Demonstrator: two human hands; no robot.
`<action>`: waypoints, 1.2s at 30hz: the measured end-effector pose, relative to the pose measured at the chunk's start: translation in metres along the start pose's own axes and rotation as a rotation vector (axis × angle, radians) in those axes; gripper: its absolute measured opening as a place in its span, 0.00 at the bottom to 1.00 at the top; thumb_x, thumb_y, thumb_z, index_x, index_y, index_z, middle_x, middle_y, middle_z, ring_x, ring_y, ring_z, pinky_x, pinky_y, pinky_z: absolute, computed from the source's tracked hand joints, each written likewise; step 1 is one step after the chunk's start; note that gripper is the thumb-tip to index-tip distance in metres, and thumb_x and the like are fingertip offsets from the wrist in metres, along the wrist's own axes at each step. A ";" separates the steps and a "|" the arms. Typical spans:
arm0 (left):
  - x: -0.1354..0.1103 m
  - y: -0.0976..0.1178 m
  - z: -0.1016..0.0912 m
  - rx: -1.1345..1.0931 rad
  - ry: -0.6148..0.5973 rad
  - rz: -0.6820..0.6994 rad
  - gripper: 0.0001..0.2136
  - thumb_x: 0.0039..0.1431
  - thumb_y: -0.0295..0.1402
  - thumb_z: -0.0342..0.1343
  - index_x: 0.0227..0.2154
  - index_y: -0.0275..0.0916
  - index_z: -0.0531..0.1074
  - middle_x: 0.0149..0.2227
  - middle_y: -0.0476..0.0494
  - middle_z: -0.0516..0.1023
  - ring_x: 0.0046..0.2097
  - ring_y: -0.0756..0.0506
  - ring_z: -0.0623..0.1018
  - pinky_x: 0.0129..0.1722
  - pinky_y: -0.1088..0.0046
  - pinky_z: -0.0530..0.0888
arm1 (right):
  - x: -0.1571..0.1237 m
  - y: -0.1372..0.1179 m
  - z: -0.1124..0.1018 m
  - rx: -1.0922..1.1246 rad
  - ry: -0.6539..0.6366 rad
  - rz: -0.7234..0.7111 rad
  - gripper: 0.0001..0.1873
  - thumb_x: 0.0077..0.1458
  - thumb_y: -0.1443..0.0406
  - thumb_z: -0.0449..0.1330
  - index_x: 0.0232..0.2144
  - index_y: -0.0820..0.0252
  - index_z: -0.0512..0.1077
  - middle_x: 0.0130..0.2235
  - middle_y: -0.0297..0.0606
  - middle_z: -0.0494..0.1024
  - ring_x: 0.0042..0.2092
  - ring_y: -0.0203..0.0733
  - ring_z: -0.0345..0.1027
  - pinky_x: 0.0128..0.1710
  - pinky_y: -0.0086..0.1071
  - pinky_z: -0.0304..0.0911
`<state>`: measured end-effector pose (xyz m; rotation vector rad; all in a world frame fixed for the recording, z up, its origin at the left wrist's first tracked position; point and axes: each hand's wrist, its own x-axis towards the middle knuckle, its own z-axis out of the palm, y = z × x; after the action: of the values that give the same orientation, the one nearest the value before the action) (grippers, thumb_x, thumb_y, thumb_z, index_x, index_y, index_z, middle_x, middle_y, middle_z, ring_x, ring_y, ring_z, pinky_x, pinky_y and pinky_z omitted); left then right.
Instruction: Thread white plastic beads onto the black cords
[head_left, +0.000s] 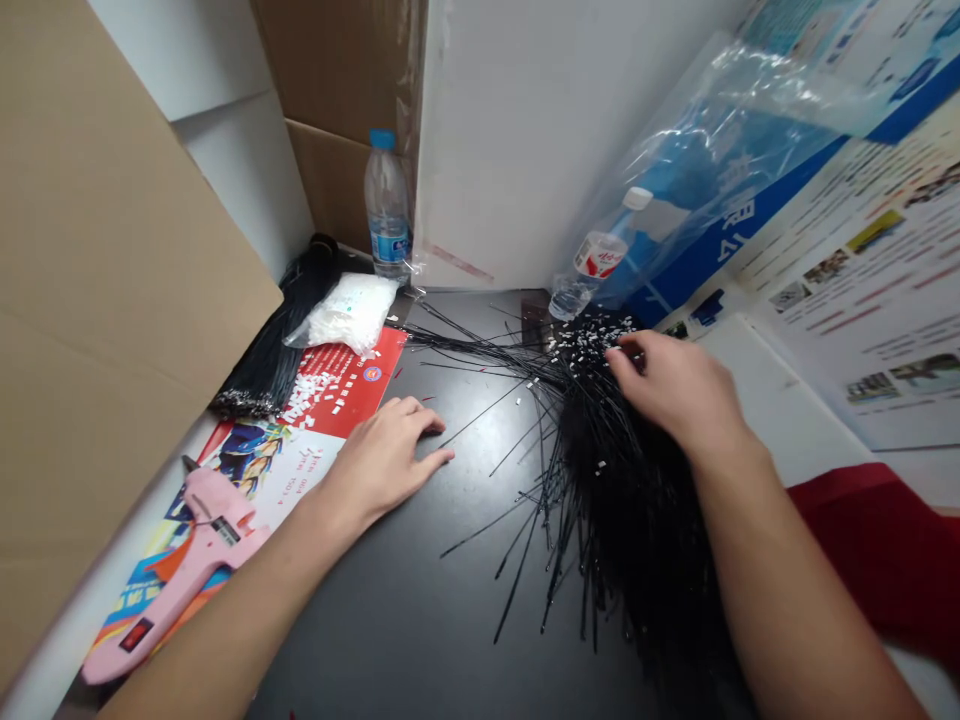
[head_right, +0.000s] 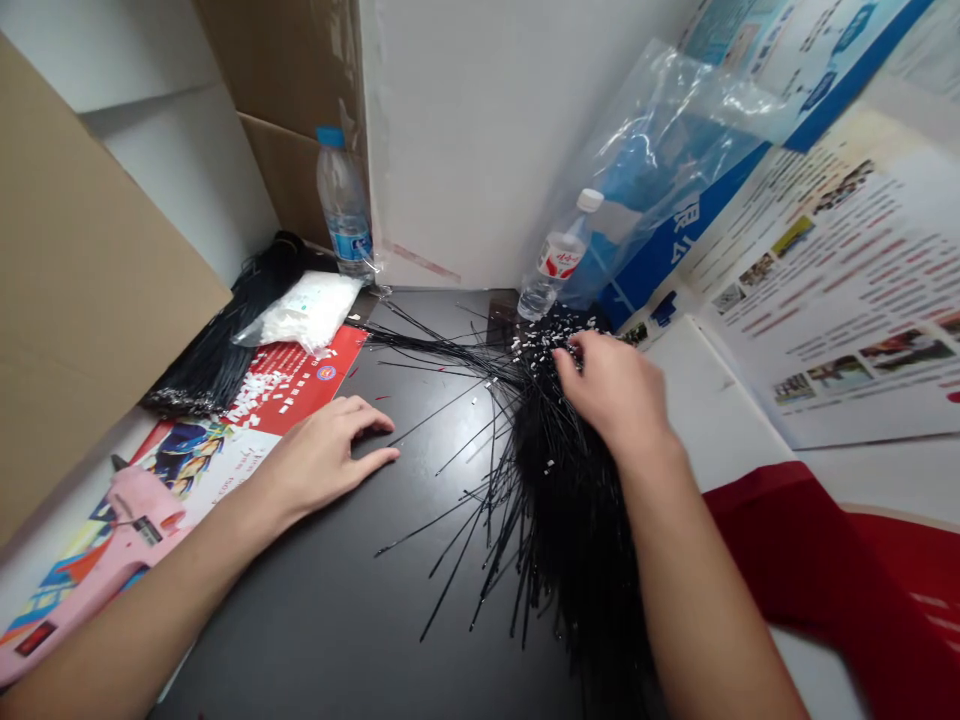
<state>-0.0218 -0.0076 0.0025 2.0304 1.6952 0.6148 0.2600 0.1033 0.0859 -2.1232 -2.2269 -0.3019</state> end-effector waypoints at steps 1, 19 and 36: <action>0.000 0.001 0.002 0.034 -0.003 0.012 0.08 0.60 0.36 0.57 0.39 0.40 0.77 0.41 0.40 0.78 0.45 0.38 0.76 0.43 0.60 0.74 | -0.005 -0.010 0.005 0.061 0.031 -0.091 0.17 0.62 0.56 0.55 0.44 0.59 0.76 0.44 0.48 0.81 0.43 0.54 0.73 0.35 0.39 0.60; -0.004 0.012 -0.012 0.038 0.225 0.295 0.09 0.68 0.28 0.48 0.42 0.37 0.73 0.39 0.39 0.80 0.42 0.42 0.76 0.41 0.65 0.71 | -0.053 -0.107 0.023 0.905 -0.296 -0.769 0.13 0.65 0.63 0.54 0.37 0.61 0.77 0.34 0.35 0.81 0.33 0.35 0.71 0.34 0.28 0.60; -0.014 -0.045 -0.069 0.365 0.125 -0.354 0.17 0.56 0.23 0.47 0.40 0.41 0.79 0.41 0.35 0.80 0.37 0.37 0.78 0.31 0.63 0.71 | -0.063 -0.112 0.070 1.191 -0.297 -0.373 0.14 0.62 0.59 0.56 0.34 0.62 0.78 0.31 0.36 0.82 0.30 0.35 0.71 0.29 0.27 0.61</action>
<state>-0.1007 -0.0114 0.0316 1.8722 2.3137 0.3359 0.1594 0.0493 -0.0052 -1.1358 -2.0171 1.1038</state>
